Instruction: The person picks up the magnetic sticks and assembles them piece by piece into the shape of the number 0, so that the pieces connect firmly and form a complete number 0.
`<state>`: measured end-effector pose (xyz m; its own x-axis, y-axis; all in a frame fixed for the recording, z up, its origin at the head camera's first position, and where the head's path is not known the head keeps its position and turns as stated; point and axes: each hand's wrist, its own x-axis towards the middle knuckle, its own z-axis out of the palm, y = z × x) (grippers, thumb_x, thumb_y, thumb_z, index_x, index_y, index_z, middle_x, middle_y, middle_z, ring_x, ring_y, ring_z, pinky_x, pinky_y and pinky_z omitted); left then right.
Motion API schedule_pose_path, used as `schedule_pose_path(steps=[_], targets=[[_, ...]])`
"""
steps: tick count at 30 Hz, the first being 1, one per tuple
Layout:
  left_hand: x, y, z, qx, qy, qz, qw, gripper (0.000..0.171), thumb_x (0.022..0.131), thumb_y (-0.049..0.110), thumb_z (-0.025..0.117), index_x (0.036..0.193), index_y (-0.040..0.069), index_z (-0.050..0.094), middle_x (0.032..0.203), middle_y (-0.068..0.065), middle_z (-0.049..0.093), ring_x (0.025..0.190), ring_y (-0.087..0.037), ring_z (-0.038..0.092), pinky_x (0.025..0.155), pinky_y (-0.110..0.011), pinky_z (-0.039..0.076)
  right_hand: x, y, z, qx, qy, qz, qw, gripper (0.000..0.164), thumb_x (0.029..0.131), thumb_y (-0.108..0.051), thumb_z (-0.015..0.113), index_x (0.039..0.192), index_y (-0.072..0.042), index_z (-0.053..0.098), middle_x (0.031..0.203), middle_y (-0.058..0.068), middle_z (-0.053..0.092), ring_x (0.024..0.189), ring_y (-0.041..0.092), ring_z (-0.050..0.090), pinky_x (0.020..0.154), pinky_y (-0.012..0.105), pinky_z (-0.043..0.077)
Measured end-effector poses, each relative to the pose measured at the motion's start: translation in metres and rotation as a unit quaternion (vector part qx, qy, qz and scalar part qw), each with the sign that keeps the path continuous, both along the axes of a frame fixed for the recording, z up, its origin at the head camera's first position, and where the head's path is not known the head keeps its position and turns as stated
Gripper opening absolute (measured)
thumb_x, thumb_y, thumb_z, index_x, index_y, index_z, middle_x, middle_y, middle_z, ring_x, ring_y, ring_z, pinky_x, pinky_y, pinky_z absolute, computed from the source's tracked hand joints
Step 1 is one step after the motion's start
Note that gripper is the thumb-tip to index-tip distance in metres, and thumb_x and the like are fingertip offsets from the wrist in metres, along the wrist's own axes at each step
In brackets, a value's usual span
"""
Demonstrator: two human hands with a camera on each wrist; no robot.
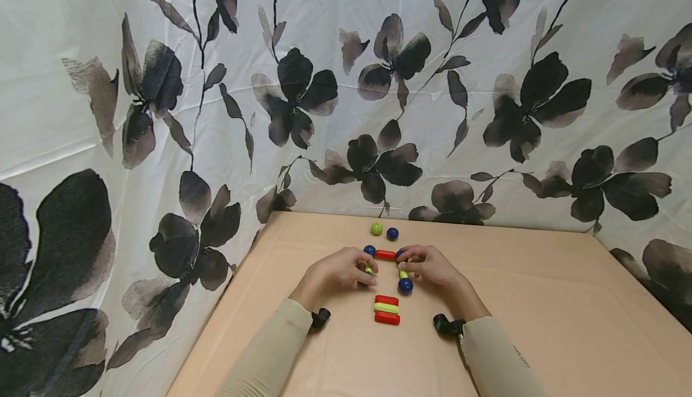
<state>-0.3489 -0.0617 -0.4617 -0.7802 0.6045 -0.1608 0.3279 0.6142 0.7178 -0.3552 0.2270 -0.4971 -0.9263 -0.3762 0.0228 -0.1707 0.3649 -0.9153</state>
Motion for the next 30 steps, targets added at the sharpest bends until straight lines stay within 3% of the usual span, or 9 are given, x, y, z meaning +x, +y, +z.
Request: schedule_pose_path(steps=[6,18,30], targets=[[-0.0005,-0.0005,-0.0023,-0.003,-0.001,-0.004,1.0,0.016,0.092,0.039,0.081,0.103,0.029,0.076,0.091,0.001,0.067,0.077,-0.017,0.06,0.066,-0.029,0.047,0.0005,-0.0001,-0.001,0.004,0.0,0.001,1.0,0.026,0.095,-0.016,0.077,0.115,0.001,0.075,0.152,0.026,0.052,0.08,0.021,0.061,0.069,0.024,0.054],[-0.002,0.0022,-0.0059,-0.012,0.032,-0.006,0.9994,0.013,0.095,0.042,0.076,0.096,0.029,0.073,0.076,0.006,0.058,0.064,-0.012,0.056,0.06,-0.027,0.042,0.0003,0.0,-0.0031,0.008,0.012,0.009,1.0,0.023,0.097,-0.014,0.074,0.115,0.0,0.075,0.152,0.027,0.051,0.086,0.018,0.06,0.07,0.024,0.055],[-0.0018,0.0025,-0.0043,-0.002,0.015,0.001,0.9999,0.018,0.097,0.043,0.073,0.108,0.028,0.071,0.082,0.0,0.06,0.071,-0.016,0.058,0.063,-0.029,0.044,-0.0006,-0.0013,-0.0003,0.017,0.015,-0.004,1.0,0.026,0.097,-0.014,0.074,0.118,0.001,0.074,0.152,0.024,0.052,0.083,0.02,0.063,0.072,0.025,0.056]])
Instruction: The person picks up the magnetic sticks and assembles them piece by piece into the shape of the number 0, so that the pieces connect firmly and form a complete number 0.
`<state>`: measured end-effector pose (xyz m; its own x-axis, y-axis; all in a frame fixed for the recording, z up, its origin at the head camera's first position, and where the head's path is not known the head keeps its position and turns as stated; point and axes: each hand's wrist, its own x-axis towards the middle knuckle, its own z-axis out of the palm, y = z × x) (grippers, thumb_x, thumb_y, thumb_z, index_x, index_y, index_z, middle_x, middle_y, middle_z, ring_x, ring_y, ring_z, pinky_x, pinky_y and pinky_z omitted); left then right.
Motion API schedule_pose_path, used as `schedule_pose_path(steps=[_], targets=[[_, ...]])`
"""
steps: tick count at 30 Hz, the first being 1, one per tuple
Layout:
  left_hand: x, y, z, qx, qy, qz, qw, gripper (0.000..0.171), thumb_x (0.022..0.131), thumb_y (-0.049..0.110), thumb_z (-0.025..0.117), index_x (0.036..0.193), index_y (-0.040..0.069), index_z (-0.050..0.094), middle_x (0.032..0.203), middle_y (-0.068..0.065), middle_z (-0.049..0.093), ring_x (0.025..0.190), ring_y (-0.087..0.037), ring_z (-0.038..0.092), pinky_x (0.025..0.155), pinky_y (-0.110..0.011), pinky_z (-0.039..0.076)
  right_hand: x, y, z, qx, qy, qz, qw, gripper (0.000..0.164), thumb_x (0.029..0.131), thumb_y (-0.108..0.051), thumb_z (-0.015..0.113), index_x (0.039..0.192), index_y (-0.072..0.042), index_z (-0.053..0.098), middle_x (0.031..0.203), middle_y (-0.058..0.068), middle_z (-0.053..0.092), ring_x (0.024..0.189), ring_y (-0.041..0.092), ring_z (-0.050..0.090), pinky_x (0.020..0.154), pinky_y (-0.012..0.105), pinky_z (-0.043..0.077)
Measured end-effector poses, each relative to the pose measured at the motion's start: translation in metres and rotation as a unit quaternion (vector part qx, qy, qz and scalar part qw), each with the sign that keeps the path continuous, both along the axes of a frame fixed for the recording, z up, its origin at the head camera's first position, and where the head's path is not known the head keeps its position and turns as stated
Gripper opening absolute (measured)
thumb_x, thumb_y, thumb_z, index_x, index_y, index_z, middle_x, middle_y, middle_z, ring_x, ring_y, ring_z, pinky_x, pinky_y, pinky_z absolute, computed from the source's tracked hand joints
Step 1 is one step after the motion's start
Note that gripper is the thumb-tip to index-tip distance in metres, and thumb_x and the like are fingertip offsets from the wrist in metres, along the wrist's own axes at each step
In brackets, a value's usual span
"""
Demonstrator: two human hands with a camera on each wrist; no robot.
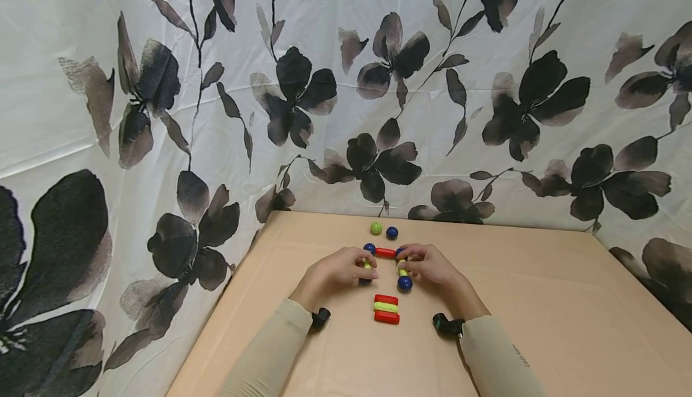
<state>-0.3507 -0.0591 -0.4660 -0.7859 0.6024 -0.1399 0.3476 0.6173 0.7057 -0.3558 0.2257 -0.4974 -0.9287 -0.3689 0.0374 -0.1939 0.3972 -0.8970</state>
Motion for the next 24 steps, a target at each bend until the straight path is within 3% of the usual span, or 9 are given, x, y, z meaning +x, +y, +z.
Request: schedule_pose_path(steps=[9,12,17,24], targets=[[-0.003,0.002,-0.001,-0.002,0.025,0.005,0.9997,0.023,0.1,0.043,0.068,0.115,0.025,0.069,0.082,0.001,0.062,0.07,-0.014,0.059,0.064,-0.028,0.045,-0.002,-0.006,0.001,0.003,0.021,-0.017,1.0,0.026,0.101,-0.008,0.067,0.123,0.003,0.071,0.158,0.03,0.041,0.082,0.02,0.065,0.07,0.026,0.058],[-0.007,0.003,-0.004,-0.003,0.048,0.02,0.9987,0.029,0.1,0.046,0.067,0.119,0.024,0.07,0.086,0.0,0.061,0.074,-0.015,0.059,0.066,-0.029,0.045,-0.003,-0.009,0.0,0.006,0.027,-0.028,0.999,0.027,0.101,-0.009,0.068,0.123,0.004,0.071,0.156,0.032,0.042,0.08,0.018,0.064,0.067,0.028,0.058],[-0.015,0.004,-0.011,0.033,0.084,0.058,0.9943,0.038,0.099,0.046,0.07,0.123,0.017,0.072,0.095,-0.006,0.058,0.085,-0.02,0.054,0.069,-0.032,0.042,-0.006,-0.012,-0.001,0.005,0.021,-0.042,0.999,0.026,0.1,-0.011,0.069,0.121,0.004,0.072,0.154,0.031,0.045,0.077,0.018,0.063,0.066,0.028,0.057],[-0.024,0.0,-0.021,0.089,0.05,0.064,0.9927,0.031,0.097,0.039,0.074,0.119,0.017,0.074,0.094,-0.005,0.061,0.083,-0.02,0.054,0.067,-0.03,0.043,-0.008,-0.013,-0.001,0.006,0.011,-0.071,0.997,0.024,0.099,-0.014,0.071,0.12,-0.002,0.075,0.151,0.025,0.051,0.076,0.017,0.061,0.066,0.025,0.054]])
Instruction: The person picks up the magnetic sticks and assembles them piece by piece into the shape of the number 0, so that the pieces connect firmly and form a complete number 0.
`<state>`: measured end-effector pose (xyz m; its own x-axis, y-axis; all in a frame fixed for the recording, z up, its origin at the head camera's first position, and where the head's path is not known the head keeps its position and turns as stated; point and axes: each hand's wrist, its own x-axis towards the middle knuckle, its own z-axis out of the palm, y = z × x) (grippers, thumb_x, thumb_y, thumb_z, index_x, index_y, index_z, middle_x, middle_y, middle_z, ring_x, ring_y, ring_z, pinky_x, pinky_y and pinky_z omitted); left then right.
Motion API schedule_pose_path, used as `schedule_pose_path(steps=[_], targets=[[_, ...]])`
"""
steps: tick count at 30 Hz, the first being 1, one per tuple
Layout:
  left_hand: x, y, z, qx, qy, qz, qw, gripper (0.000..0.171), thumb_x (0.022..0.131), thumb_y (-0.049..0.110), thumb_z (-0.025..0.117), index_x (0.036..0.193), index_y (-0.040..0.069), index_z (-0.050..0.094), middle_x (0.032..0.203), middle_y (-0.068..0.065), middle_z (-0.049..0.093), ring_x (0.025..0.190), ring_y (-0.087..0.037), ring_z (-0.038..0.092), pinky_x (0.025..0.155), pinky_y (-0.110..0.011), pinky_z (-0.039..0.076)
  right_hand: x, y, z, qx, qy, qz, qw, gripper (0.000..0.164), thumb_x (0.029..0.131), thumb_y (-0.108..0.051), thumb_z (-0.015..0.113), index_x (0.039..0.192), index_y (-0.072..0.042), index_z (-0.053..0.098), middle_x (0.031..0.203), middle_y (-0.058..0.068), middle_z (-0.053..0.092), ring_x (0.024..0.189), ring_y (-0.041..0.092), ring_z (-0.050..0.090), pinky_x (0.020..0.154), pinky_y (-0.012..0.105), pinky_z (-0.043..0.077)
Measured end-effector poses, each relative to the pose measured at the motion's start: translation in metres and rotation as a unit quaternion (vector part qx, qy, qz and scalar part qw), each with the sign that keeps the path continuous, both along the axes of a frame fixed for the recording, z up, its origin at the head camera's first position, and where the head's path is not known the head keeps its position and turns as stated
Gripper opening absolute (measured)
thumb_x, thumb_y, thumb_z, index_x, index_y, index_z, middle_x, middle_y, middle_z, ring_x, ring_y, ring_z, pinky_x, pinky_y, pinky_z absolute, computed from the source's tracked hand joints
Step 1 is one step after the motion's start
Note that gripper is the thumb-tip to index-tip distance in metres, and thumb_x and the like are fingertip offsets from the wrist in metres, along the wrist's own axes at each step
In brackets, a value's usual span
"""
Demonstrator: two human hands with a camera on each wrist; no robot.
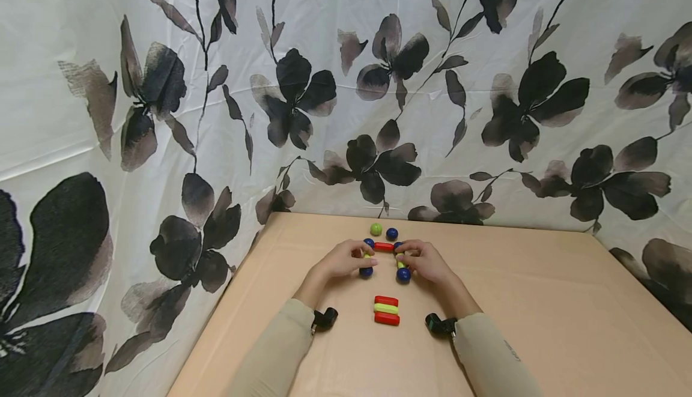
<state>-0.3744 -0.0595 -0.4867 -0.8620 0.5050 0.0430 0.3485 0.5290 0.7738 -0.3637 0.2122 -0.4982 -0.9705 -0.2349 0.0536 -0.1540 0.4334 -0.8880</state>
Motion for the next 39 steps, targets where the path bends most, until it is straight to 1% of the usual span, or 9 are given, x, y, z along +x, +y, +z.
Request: schedule_pose_path(steps=[8,13,19,22,26,29,34,37,39], targets=[[-0.006,-0.011,-0.01,0.043,-0.013,-0.018,0.9988,0.028,0.1,0.034,0.071,0.12,0.017,0.076,0.101,0.004,0.069,0.089,-0.016,0.054,0.077,-0.029,0.044,0.0,0.0,0.0,-0.007,-0.002,0.0,1.0,0.027,0.1,-0.015,0.07,0.123,-0.001,0.073,0.15,0.025,0.05,0.077,0.019,0.06,0.064,0.027,0.053],[-0.006,-0.014,-0.011,0.059,-0.033,-0.023,0.9974,0.027,0.101,0.029,0.07,0.123,0.015,0.075,0.106,0.004,0.071,0.09,-0.015,0.056,0.077,-0.028,0.048,0.002,0.005,0.002,0.001,0.011,-0.01,1.0,0.027,0.1,-0.014,0.07,0.124,-0.002,0.072,0.147,0.021,0.053,0.078,0.021,0.063,0.06,0.028,0.052],[-0.004,-0.013,-0.01,0.071,-0.045,-0.026,0.9961,0.028,0.102,0.027,0.069,0.124,0.012,0.074,0.106,0.001,0.07,0.089,-0.014,0.059,0.077,-0.027,0.052,0.011,0.009,0.013,0.02,0.022,-0.044,0.999,0.024,0.101,-0.02,0.07,0.123,-0.012,0.074,0.121,0.013,0.064,0.087,0.028,0.058,0.067,0.031,0.051],[-0.003,-0.014,-0.01,0.072,-0.047,-0.021,0.996,0.027,0.101,0.028,0.07,0.124,0.013,0.075,0.105,0.0,0.069,0.09,-0.015,0.059,0.077,-0.027,0.052,0.016,0.008,0.02,0.037,0.035,-0.04,0.998,0.025,0.099,-0.021,0.072,0.122,-0.013,0.075,0.112,0.008,0.067,0.094,0.027,0.055,0.074,0.032,0.048],[-0.003,-0.014,-0.01,0.072,-0.053,-0.015,0.9959,0.027,0.101,0.03,0.07,0.123,0.015,0.075,0.105,0.001,0.069,0.091,-0.016,0.058,0.078,-0.028,0.051,0.023,0.007,0.031,0.052,0.065,0.0,0.997,0.026,0.097,-0.017,0.074,0.121,-0.007,0.075,0.111,0.005,0.073,0.095,0.026,0.058,0.079,0.03,0.05],[-0.002,-0.015,-0.009,0.072,-0.053,-0.015,0.9959,0.027,0.101,0.03,0.07,0.123,0.015,0.075,0.106,0.001,0.069,0.092,-0.017,0.059,0.079,-0.029,0.051,0.027,0.007,0.038,0.051,0.069,0.038,0.996,0.028,0.096,-0.015,0.076,0.121,-0.004,0.075,0.107,0.007,0.073,0.087,0.025,0.061,0.073,0.029,0.054],[-0.002,-0.014,-0.009,0.071,-0.049,-0.017,0.9961,0.027,0.101,0.03,0.07,0.123,0.014,0.075,0.107,0.001,0.07,0.092,-0.016,0.059,0.08,-0.029,0.051,0.033,0.007,0.047,0.05,0.026,0.143,0.988,0.033,0.096,-0.014,0.075,0.126,-0.001,0.07,0.107,0.016,0.073,0.082,0.028,0.067,0.067,0.036,0.059],[-0.001,-0.014,-0.008,0.072,-0.048,-0.019,0.9961,0.028,0.102,0.029,0.069,0.123,0.012,0.075,0.109,0.0,0.071,0.092,-0.016,0.06,0.08,-0.029,0.052,0.036,0.005,0.049,0.062,-0.007,0.212,0.975,0.036,0.097,-0.012,0.073,0.13,0.0,0.068,0.114,0.021,0.073,0.091,0.029,0.069,0.071,0.037,0.06],[0.0,-0.013,-0.007,0.071,-0.049,-0.02,0.9961,0.029,0.102,0.03,0.069,0.124,0.012,0.075,0.11,0.0,0.071,0.093,-0.017,0.06,0.081,-0.029,0.053,0.038,0.004,0.049,0.07,-0.02,0.237,0.969,0.037,0.097,-0.013,0.073,0.131,-0.001,0.068,0.116,0.022,0.073,0.098,0.026,0.067,0.077,0.035,0.059]])
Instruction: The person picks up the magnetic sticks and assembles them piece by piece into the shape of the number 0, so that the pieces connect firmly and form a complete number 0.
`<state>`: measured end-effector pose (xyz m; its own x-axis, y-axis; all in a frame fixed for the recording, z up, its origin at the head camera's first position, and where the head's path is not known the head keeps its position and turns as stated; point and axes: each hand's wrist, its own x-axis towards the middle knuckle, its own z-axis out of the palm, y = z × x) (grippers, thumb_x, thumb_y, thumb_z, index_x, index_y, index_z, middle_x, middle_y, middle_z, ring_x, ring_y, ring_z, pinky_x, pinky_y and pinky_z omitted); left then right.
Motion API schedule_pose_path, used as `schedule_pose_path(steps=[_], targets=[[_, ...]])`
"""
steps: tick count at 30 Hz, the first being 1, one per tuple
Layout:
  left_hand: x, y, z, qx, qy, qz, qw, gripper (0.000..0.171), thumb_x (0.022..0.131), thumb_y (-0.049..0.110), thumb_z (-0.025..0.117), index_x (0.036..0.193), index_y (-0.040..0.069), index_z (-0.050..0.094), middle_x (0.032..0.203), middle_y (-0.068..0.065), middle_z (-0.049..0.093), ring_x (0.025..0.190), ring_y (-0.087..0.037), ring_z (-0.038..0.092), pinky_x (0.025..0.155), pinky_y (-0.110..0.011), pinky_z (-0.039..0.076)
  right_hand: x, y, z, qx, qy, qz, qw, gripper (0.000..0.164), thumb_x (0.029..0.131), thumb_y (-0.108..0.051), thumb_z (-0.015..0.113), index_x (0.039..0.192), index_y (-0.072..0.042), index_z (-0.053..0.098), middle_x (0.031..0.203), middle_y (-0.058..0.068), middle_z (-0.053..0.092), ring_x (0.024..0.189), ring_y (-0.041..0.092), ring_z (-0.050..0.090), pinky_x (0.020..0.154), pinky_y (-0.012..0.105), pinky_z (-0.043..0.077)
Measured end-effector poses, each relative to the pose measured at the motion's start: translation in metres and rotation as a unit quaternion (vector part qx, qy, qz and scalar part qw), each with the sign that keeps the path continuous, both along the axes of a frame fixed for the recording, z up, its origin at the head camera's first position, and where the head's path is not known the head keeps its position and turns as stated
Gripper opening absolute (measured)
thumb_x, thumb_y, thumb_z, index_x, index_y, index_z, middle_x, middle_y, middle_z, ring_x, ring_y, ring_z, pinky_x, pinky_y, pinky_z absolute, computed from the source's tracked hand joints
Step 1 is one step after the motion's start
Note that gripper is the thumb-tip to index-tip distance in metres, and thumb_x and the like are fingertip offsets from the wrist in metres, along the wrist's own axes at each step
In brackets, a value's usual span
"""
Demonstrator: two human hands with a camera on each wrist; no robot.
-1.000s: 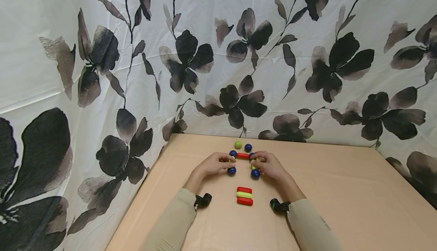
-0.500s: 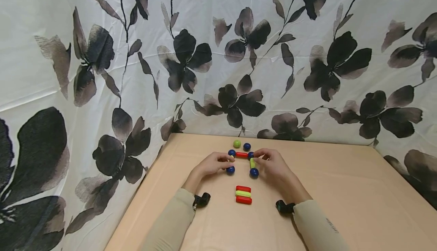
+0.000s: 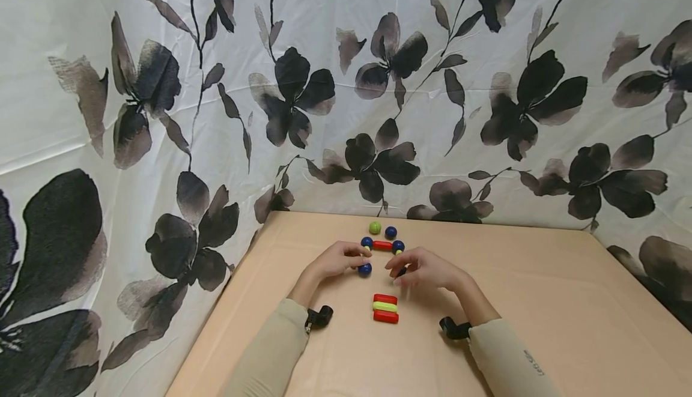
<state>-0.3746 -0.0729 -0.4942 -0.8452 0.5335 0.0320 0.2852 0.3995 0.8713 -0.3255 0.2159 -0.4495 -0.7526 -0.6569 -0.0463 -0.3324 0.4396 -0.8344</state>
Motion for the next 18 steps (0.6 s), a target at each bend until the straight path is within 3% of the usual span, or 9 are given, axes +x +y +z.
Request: schedule_pose_path(steps=[5,8,12,18], targets=[[0.001,0.001,0.001,-0.006,-0.003,0.004,1.0,0.029,0.101,0.033,0.069,0.123,0.015,0.076,0.111,0.002,0.072,0.097,-0.018,0.06,0.084,-0.031,0.051,0.004,-0.004,-0.002,0.022,-0.017,0.022,0.999,0.035,0.095,-0.013,0.075,0.129,-0.004,0.07,0.113,0.018,0.073,0.095,0.028,0.067,0.079,0.037,0.06],[0.0,0.0,0.001,-0.009,0.001,0.005,0.9999,0.029,0.101,0.033,0.069,0.123,0.016,0.076,0.113,0.003,0.072,0.098,-0.018,0.059,0.086,-0.031,0.05,0.006,-0.008,-0.003,0.042,-0.015,0.027,0.999,0.032,0.095,-0.014,0.076,0.126,-0.006,0.072,0.104,0.011,0.073,0.083,0.029,0.066,0.07,0.039,0.061],[0.002,0.0,0.002,-0.008,0.005,0.001,1.0,0.03,0.101,0.033,0.07,0.126,0.016,0.075,0.114,0.002,0.072,0.098,-0.017,0.059,0.085,-0.031,0.049,0.007,-0.016,-0.006,0.062,-0.008,0.026,0.998,0.027,0.094,-0.016,0.077,0.12,-0.011,0.075,0.095,0.003,0.072,0.072,0.022,0.062,0.062,0.031,0.055],[0.003,-0.001,0.0,-0.006,0.003,0.002,1.0,0.032,0.101,0.034,0.069,0.126,0.016,0.074,0.114,0.002,0.071,0.1,-0.019,0.059,0.086,-0.032,0.048,0.009,-0.025,-0.011,0.07,-0.015,0.025,0.997,0.024,0.092,-0.016,0.081,0.116,-0.015,0.077,0.092,0.002,0.071,0.071,0.015,0.059,0.061,0.025,0.051]])
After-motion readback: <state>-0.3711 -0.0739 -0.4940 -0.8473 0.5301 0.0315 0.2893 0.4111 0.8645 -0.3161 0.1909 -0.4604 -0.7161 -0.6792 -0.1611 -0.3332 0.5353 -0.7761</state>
